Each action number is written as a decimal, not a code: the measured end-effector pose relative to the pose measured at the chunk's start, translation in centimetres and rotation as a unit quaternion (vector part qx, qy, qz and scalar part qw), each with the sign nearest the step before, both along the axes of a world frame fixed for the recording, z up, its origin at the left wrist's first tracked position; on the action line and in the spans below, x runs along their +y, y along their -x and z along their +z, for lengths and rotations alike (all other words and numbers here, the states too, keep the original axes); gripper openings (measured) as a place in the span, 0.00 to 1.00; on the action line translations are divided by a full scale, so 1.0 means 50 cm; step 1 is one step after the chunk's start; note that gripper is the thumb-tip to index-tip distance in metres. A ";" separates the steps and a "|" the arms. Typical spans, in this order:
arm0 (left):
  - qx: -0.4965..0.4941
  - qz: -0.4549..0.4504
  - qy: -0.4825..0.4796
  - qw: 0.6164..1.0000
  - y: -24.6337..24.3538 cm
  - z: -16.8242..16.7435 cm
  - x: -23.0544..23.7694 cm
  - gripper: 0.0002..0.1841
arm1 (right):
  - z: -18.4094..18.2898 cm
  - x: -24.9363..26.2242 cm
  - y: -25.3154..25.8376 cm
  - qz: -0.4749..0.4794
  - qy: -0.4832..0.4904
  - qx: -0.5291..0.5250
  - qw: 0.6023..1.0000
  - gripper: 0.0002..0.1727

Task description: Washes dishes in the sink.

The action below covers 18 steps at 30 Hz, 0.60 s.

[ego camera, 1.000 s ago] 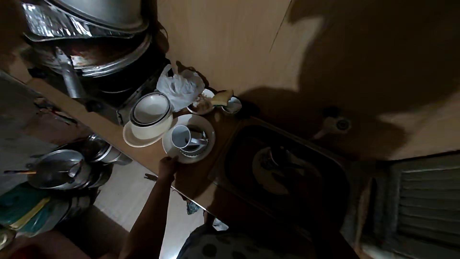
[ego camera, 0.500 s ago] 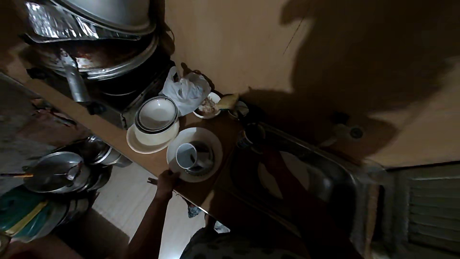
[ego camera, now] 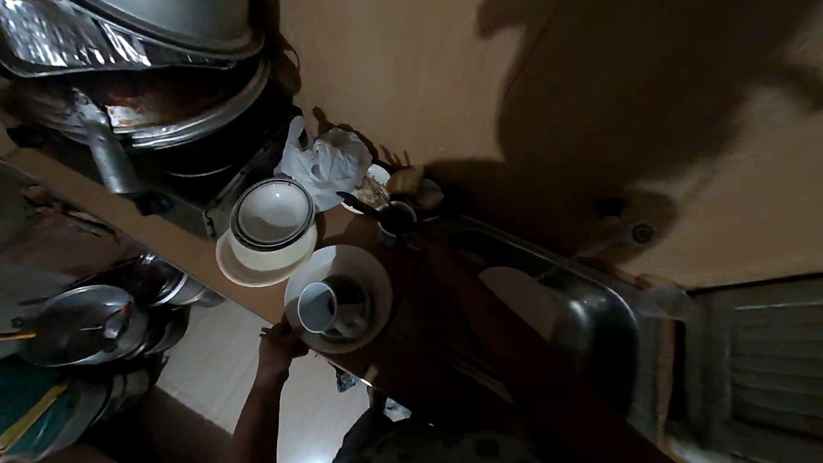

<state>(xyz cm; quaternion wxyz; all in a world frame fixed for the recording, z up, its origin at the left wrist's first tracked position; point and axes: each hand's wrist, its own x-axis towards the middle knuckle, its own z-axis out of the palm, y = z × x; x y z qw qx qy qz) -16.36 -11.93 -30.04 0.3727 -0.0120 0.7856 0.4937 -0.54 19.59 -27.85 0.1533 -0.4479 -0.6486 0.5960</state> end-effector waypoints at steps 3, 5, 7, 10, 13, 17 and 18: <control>0.004 0.002 0.013 1.000 0.009 -0.003 -0.005 0.09 | 0.008 0.000 0.022 0.015 0.011 -0.020 1.000 0.25; 0.001 0.006 0.014 1.000 0.011 -0.002 -0.007 0.09 | 0.016 -0.004 0.047 0.007 0.015 -0.030 0.999 0.24; 0.002 0.010 0.012 1.000 0.012 -0.003 -0.009 0.09 | -0.003 -0.003 0.073 0.006 0.007 -0.012 1.000 0.21; 0.000 0.011 0.011 1.000 0.014 -0.006 -0.009 0.10 | -0.020 -0.002 0.105 0.033 0.063 0.040 0.997 0.20; -0.009 0.014 0.007 1.000 0.013 -0.003 -0.009 0.10 | -0.002 -0.017 0.132 0.065 0.095 0.051 0.992 0.21; -0.017 0.017 -0.008 1.000 0.014 -0.003 -0.011 0.10 | 0.004 -0.050 0.162 0.137 -0.072 0.032 0.987 0.17; -0.015 0.020 -0.011 1.000 0.013 -0.003 -0.011 0.09 | 0.004 -0.056 0.171 0.164 -0.164 0.014 0.973 0.16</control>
